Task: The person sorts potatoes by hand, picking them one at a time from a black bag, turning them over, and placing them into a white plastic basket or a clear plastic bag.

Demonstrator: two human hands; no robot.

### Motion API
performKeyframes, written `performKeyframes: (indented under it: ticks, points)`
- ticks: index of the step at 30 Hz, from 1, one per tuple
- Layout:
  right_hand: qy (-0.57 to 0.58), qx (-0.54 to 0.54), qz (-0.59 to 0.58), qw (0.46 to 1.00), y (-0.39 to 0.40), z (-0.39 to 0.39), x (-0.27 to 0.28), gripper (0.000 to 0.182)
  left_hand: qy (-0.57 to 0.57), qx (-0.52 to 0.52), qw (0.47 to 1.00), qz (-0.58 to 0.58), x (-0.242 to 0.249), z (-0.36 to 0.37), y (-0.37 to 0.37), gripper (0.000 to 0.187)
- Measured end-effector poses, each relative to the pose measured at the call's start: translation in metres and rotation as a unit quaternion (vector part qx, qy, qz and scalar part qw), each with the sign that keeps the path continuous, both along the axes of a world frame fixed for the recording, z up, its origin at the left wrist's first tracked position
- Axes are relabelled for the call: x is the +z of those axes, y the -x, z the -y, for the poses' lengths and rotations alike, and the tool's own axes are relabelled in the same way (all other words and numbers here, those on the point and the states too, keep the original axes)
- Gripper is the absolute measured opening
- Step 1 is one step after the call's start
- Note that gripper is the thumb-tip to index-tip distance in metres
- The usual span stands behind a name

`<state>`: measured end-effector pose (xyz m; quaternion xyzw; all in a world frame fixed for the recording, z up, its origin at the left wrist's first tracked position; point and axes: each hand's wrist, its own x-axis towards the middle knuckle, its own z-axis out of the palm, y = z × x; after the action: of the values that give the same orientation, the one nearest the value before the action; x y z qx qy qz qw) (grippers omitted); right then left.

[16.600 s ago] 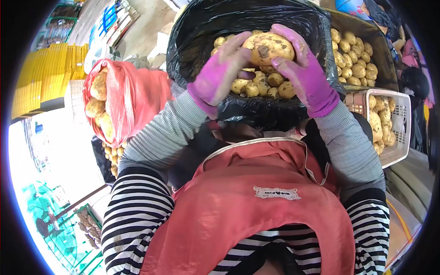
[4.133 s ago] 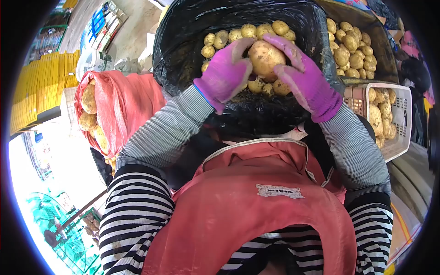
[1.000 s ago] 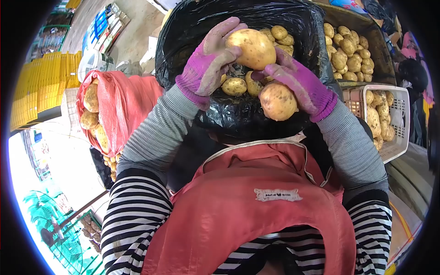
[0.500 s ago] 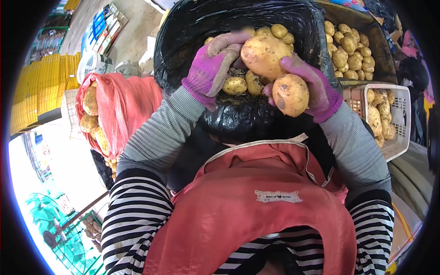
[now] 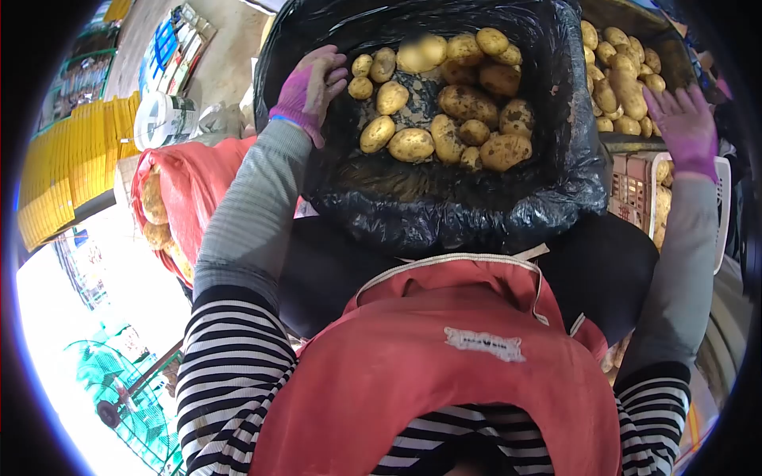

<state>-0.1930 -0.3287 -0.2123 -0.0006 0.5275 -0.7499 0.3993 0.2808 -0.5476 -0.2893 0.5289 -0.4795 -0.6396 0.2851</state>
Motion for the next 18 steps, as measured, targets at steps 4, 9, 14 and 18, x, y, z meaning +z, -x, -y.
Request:
performKeyframes:
  ticks: [4,9,14,18]
  points:
    - [0.118,0.18,0.058,0.975,-0.099,-0.037,0.064,0.063,0.012,-0.267,0.916,0.299,-0.088,0.052,0.017,0.046]
    - [0.013,0.281,-0.022,0.959,-0.164,-0.035,0.049,0.077,0.032,-0.464,0.733,0.496,-0.184,0.043,0.045,0.075]
    - [0.008,0.244,-0.004,0.97,-0.159,-0.004,0.045,0.077,0.063,-0.328,0.772,0.541,-0.221,0.03,0.068,0.081]
    - [-0.029,0.259,-0.002,0.965,-0.158,0.005,0.046,0.072,-0.096,-0.287,0.89,0.34,-0.229,0.049,0.063,0.069]
